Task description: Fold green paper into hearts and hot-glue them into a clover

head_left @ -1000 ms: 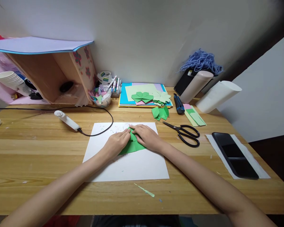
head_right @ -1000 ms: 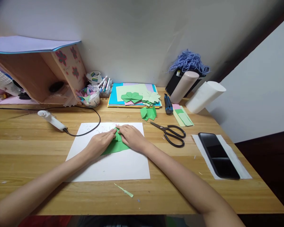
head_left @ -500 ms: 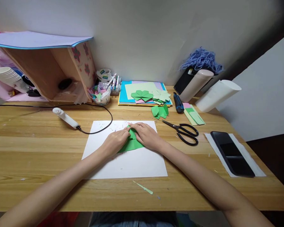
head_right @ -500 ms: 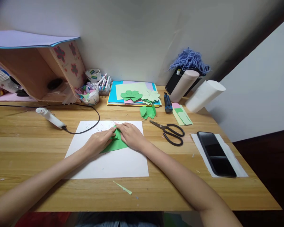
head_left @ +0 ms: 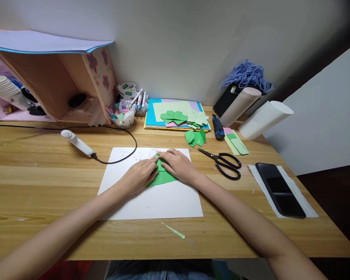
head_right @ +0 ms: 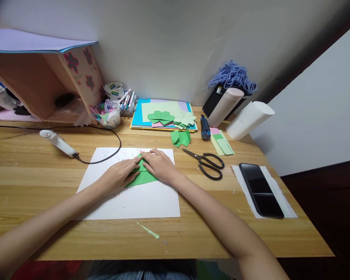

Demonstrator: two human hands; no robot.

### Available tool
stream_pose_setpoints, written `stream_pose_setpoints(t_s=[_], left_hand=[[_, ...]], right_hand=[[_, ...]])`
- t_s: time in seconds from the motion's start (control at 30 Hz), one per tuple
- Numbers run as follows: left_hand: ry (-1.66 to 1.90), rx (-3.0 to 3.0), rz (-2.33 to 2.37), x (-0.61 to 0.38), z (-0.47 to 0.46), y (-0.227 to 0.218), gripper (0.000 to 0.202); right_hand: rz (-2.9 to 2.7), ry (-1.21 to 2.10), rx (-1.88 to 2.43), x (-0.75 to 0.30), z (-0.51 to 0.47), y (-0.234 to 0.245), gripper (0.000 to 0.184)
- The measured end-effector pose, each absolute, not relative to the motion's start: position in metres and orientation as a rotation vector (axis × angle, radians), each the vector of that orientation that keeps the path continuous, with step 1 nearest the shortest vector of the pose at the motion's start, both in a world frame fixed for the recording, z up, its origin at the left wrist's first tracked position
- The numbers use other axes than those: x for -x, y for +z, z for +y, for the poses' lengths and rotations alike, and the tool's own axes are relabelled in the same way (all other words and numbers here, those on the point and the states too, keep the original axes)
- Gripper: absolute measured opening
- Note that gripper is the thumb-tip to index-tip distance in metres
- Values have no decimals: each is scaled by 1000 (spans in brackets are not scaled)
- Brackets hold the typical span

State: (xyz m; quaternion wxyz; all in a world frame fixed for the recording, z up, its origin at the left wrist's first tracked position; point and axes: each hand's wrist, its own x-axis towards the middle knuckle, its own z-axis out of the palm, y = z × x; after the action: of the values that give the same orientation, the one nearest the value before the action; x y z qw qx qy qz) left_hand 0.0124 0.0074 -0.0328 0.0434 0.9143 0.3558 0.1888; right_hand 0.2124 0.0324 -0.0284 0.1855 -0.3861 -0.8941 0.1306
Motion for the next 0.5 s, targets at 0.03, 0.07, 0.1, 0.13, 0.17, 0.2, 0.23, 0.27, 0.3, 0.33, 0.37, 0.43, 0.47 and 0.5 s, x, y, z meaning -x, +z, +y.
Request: stream_pose_setpoints(t_s=[0.03, 0.07, 0.1, 0.13, 0.17, 0.2, 0.23, 0.27, 0.3, 0.33, 0.37, 0.43, 0.47, 0.5], left_hand=[[558, -2827, 1085, -13, 6, -31, 16], [540, -2864, 1082, -14, 5, -30, 16], [524, -2903, 1079, -14, 4, -29, 17], [511, -2940, 1080, -14, 2, -28, 17], [501, -2970, 1087, -15, 0, -29, 18], [490, -2991, 1103, -15, -2, -29, 19], [481, -3005, 1127, -15, -5, -30, 19], [475, -3017, 1154, -16, -8, -31, 19], [470, -3031, 1184, -16, -11, -31, 18], [462, -3049, 1220, -17, -14, -31, 17], [451, -3071, 1258, -18, -17, -31, 17], [426, -3120, 1349, -20, -23, -29, 18], [418, -3141, 1394, -21, -26, -28, 19], [421, -3160, 1435, -22, -28, -27, 20]], right_hand=[[-2520, 353, 1096, -212, 33, -29, 30], [-2518, 339, 1102, -211, 33, -29, 30], [-2514, 327, 1107, -210, 33, -29, 31], [-2507, 316, 1113, -208, 33, -29, 31], [-2501, 306, 1118, -207, 34, -30, 32], [-2496, 297, 1124, -205, 33, -30, 32], [-2490, 290, 1132, -204, 33, -30, 31], [-2482, 283, 1141, -203, 33, -31, 29], [-2474, 278, 1150, -201, 33, -31, 28], [-2465, 276, 1156, -201, 33, -31, 28], [-2455, 277, 1161, -200, 33, -32, 27], [-2442, 292, 1159, -200, 33, -33, 26], [-2438, 301, 1156, -201, 34, -33, 26], [-2435, 312, 1151, -201, 34, -33, 25]])
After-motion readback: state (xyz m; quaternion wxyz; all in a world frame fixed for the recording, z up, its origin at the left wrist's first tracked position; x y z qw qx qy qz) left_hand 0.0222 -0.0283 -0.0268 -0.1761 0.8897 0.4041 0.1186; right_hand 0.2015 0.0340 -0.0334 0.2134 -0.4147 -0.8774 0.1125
